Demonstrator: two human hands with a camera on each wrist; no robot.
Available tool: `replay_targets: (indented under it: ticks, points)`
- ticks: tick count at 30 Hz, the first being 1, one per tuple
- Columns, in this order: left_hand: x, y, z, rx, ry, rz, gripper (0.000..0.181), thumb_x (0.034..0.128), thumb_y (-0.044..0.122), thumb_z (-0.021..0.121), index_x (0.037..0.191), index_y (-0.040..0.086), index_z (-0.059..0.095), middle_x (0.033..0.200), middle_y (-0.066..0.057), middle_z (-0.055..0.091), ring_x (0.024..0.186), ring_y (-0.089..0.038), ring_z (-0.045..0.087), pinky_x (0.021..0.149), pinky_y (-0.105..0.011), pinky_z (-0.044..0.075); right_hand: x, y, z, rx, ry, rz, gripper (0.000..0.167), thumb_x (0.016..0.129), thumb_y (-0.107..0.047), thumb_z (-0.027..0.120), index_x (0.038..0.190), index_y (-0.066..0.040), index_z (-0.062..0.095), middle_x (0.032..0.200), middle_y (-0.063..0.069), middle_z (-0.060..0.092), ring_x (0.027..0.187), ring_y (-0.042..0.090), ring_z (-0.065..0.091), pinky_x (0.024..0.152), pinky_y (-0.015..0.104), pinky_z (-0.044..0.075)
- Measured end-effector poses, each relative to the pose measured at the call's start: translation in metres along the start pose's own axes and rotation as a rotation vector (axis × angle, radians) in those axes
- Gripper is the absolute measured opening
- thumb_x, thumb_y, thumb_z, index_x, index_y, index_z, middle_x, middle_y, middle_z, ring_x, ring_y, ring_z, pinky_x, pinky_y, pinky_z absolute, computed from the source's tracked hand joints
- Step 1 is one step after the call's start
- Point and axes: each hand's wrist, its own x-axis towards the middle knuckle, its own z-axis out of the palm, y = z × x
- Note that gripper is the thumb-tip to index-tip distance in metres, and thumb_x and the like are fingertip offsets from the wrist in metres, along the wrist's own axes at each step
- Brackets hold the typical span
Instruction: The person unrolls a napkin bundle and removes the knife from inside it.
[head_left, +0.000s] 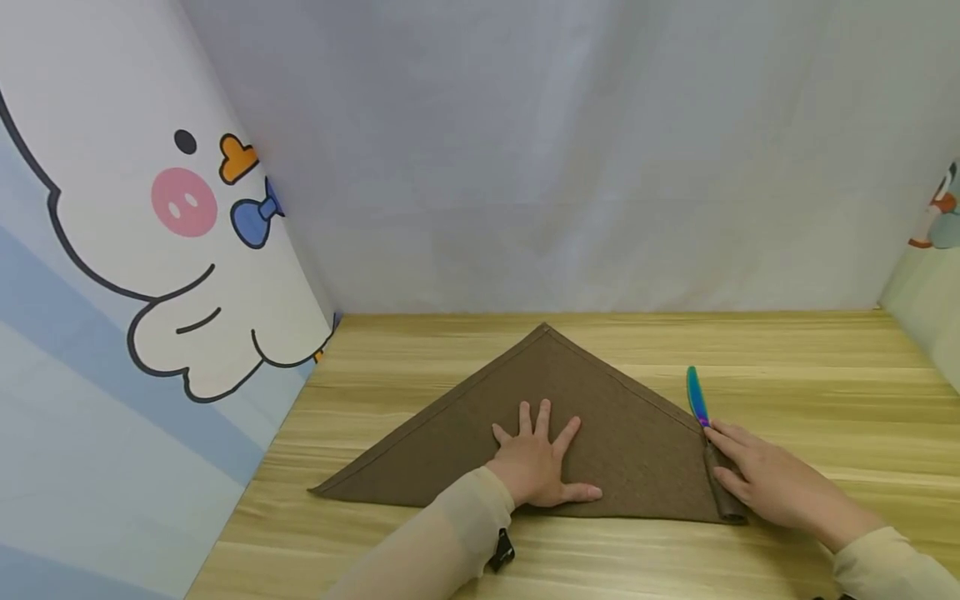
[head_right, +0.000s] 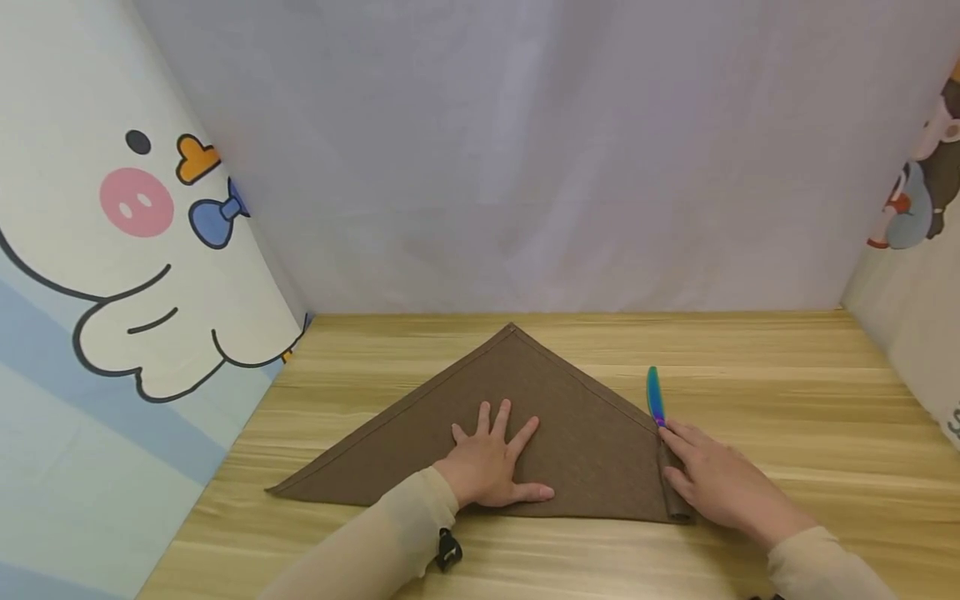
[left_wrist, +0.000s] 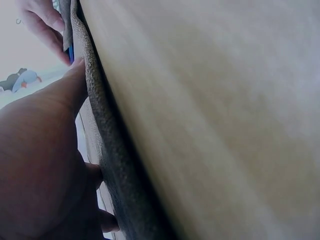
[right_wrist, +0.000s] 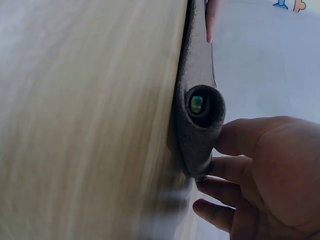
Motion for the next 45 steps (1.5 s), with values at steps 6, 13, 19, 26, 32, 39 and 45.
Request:
replay_targets:
  ticks: [6,13,19,26,32,39,45]
  points:
    - [0.0,0.0,0.002,0.006,0.007,-0.002,0.1,0.0708,0.093,0.022,0.154,0.04,-0.001,0.161,-0.012,0.003,0.144,-0.042,0.009,0.095,-0.07,0.033,-0.001,0.0,0.0,0.003,-0.004,-0.002,0.053,0.093,-0.018,0.064,0.136,0.009,0.047,0.139,0.028,0.044,0.121,0.047,0.048,0.094,0.058,0.04]
    - [0.001,0.001,0.004,0.016,0.012,-0.001,0.101,0.0707,0.093,0.022,0.154,0.04,-0.001,0.161,-0.013,0.003,0.143,-0.043,0.01,0.094,-0.07,0.034,-0.003,0.0,0.0,0.01,-0.006,-0.007,0.052,0.094,-0.017,0.063,0.136,0.01,0.046,0.138,0.029,0.045,0.122,0.048,0.046,0.095,0.058,0.04]
    - [0.002,0.001,0.002,-0.015,0.006,0.003,0.101,0.0711,0.092,0.025,0.154,0.039,0.001,0.161,-0.013,0.003,0.143,-0.043,0.01,0.095,-0.07,0.032,-0.004,-0.002,0.0,0.007,0.004,-0.014,0.055,0.095,-0.02,0.062,0.137,0.01,0.045,0.139,0.03,0.043,0.123,0.049,0.045,0.095,0.059,0.039]
    - [-0.001,0.011,-0.013,-0.007,-0.008,0.014,0.096,0.0765,0.087,0.029,0.155,0.036,0.008,0.161,-0.011,0.007,0.143,-0.041,0.012,0.102,-0.066,0.027,-0.003,-0.007,0.001,-0.009,0.032,-0.034,0.062,0.095,-0.032,0.062,0.139,0.008,0.045,0.143,0.029,0.039,0.126,0.051,0.04,0.095,0.063,0.037]
    - [-0.004,0.03,-0.02,0.004,0.001,0.078,0.093,0.0774,0.087,0.025,0.154,0.038,0.005,0.161,-0.008,0.008,0.144,-0.037,0.013,0.104,-0.062,0.028,0.002,-0.017,0.001,-0.053,-0.005,0.012,0.068,0.093,-0.044,0.06,0.141,0.001,0.045,0.148,0.025,0.035,0.131,0.051,0.034,0.09,0.071,0.034]
    - [-0.005,0.044,-0.016,0.027,0.001,0.101,0.087,0.0786,0.086,0.024,0.153,0.043,0.008,0.161,-0.004,0.011,0.145,-0.032,0.015,0.104,-0.059,0.031,0.008,-0.021,0.007,-0.074,-0.038,0.031,0.069,0.091,-0.046,0.063,0.142,-0.002,0.046,0.15,0.022,0.033,0.133,0.049,0.03,0.088,0.074,0.031]
    - [-0.004,0.049,-0.012,0.075,0.005,0.09,0.084,0.0795,0.085,0.023,0.152,0.045,0.005,0.161,-0.004,0.01,0.145,-0.032,0.016,0.104,-0.056,0.033,0.005,-0.019,0.011,-0.07,-0.045,0.033,0.067,0.089,-0.041,0.066,0.139,0.0,0.049,0.148,0.024,0.035,0.132,0.05,0.031,0.085,0.075,0.033]
